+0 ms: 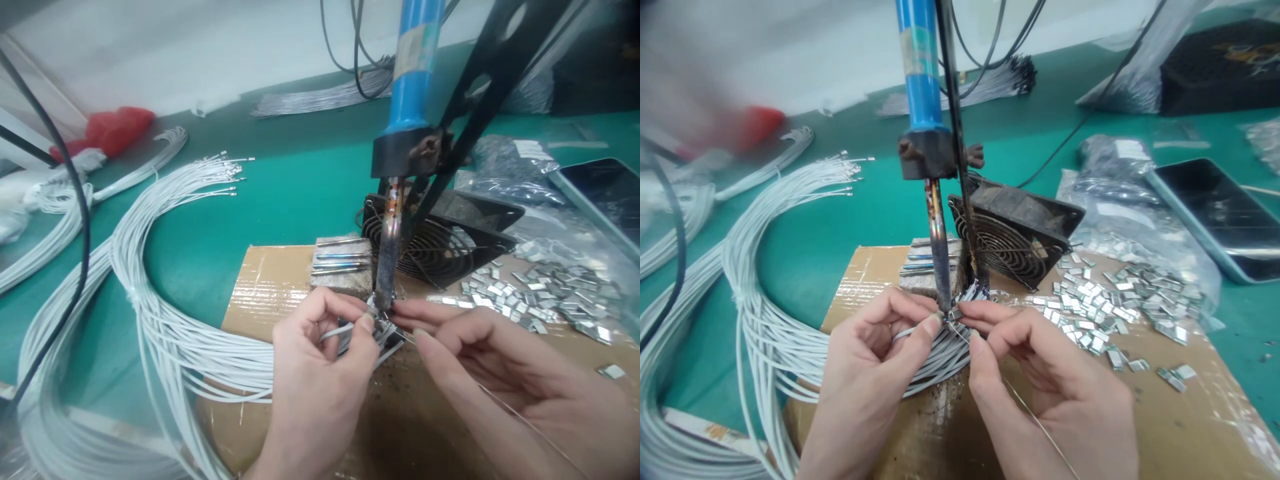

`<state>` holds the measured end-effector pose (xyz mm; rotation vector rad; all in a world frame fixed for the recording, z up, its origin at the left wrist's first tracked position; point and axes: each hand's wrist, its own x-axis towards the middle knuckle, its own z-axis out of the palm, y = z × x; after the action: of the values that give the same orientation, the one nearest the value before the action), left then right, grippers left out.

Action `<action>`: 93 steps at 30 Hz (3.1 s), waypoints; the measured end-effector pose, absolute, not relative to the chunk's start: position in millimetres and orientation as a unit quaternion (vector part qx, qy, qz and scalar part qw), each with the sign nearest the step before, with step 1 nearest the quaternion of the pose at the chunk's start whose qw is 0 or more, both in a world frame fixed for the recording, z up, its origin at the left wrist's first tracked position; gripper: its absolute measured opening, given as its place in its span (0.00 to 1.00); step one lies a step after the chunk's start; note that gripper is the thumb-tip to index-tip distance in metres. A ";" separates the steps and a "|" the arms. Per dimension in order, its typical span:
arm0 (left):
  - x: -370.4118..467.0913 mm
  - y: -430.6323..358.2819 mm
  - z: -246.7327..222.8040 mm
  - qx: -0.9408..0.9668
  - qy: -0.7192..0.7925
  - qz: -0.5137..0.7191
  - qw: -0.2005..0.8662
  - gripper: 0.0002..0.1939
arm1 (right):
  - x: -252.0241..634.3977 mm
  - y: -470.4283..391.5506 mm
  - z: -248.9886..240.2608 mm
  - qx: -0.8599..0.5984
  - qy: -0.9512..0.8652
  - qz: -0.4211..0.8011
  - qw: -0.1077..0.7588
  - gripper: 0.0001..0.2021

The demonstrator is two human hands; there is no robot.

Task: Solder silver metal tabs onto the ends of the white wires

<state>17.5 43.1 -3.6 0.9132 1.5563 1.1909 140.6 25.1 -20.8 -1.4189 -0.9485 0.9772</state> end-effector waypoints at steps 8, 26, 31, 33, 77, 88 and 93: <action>19.5 46.5 -4.1 0.372 0.628 0.505 0.461 0.08 | 141.1 25.4 -21.5 -0.597 -0.398 0.413 0.561 0.13; 14.6 41.8 -5.5 0.395 0.631 0.485 0.459 0.08 | 149.1 28.6 -26.2 -0.577 -0.495 0.387 0.521 0.12; 16.0 44.2 -5.1 0.397 0.632 0.481 0.461 0.08 | 150.8 29.9 -27.9 -0.572 -0.494 0.387 0.528 0.10; 16.6 45.1 -4.7 0.388 0.638 0.483 0.458 0.08 | 150.5 28.2 -27.8 -0.578 -0.484 0.380 0.536 0.11; 15.3 42.3 -5.6 0.393 0.620 0.491 0.469 0.09 | 138.1 20.7 -14.0 -0.626 -0.413 0.403 0.524 0.13; 19.6 43.6 -0.4 0.378 0.629 0.502 0.457 0.08 | 143.2 21.0 -20.4 -0.623 -0.454 0.368 0.520 0.13; 19.3 42.6 -0.4 0.388 0.621 0.504 0.458 0.08 | 139.0 19.4 -16.5 -0.624 -0.415 0.390 0.535 0.12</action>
<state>19.3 42.6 -0.4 0.9562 1.5298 1.2415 139.0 19.4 -16.5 -1.4861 -0.9887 0.9283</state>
